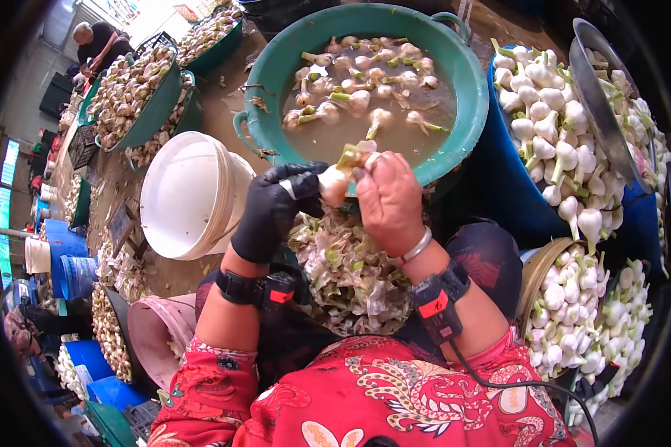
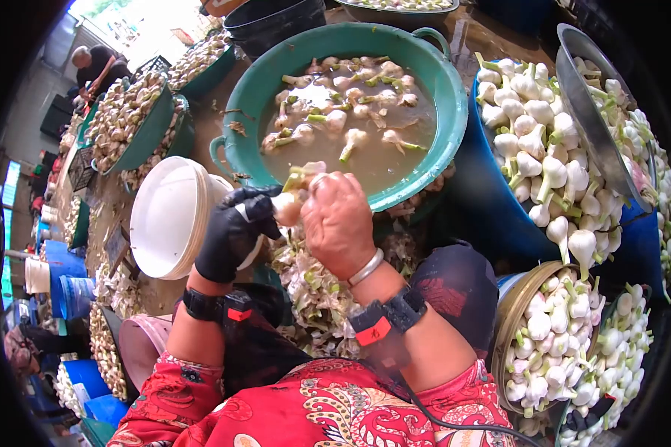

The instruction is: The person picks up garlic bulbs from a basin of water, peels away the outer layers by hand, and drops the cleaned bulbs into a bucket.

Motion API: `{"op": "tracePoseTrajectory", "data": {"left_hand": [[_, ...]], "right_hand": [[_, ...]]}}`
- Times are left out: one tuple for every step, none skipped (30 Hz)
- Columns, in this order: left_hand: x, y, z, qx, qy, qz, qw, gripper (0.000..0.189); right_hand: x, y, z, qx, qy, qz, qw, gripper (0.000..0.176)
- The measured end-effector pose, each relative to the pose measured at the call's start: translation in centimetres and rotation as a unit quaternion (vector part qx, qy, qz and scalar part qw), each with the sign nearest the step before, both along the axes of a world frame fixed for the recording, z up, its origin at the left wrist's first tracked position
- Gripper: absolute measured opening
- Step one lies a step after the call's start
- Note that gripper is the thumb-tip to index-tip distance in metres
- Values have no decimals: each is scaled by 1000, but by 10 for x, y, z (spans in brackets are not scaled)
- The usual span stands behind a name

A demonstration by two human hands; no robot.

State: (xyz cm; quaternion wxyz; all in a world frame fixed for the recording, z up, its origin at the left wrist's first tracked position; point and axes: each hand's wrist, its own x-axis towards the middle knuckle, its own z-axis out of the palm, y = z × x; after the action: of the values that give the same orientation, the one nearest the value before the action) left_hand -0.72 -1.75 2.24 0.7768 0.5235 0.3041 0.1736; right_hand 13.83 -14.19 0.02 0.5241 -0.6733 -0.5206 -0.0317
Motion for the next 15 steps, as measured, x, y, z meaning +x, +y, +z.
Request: {"op": "tracePoseTrajectory", "data": {"left_hand": [[-2,4,-1,46,-21,24,998,26],[-6,12,1,466,18,-52,883,25],[-5,8,4,403,13,-38,914,24],[-4,3,7,337,7,-26,941,24],[-4,5,3,339,7,-26,940,24],[-4,5,-3,332,17,-18,943,23],[-5,5,-7,325,28,-9,945,23],[-7,5,-8,325,27,-9,945,23],[-9,5,-5,296,27,-1,955,23],[-11,6,0,267,26,9,963,22],[-14,8,12,265,31,27,963,21],[-19,13,23,264,36,44,963,21],[-31,29,28,252,25,98,962,21],[-46,44,38,412,34,124,902,20],[-63,59,44,391,72,207,894,20]], "right_hand": [[-7,-5,7,5,-10,64,998,16],[-13,-8,7,-42,-9,140,989,14],[-21,-11,-4,-130,13,210,969,14],[-26,-11,-13,-217,34,275,936,15],[-26,-11,-19,-215,33,275,937,15],[-25,-11,-21,-320,30,295,900,16],[-25,-12,-24,-422,27,312,851,17],[-24,-13,-28,-421,27,311,851,17],[-25,-14,-33,-442,44,313,840,17],[-25,-16,-40,-462,60,314,827,18],[-24,-18,-50,-421,57,312,850,17],[-20,-15,-46,-419,54,311,852,17],[-16,-13,-38,-424,39,290,857,15],[-12,-11,-31,-428,26,269,862,14],[-11,-12,-26,-355,112,239,897,15]]}}
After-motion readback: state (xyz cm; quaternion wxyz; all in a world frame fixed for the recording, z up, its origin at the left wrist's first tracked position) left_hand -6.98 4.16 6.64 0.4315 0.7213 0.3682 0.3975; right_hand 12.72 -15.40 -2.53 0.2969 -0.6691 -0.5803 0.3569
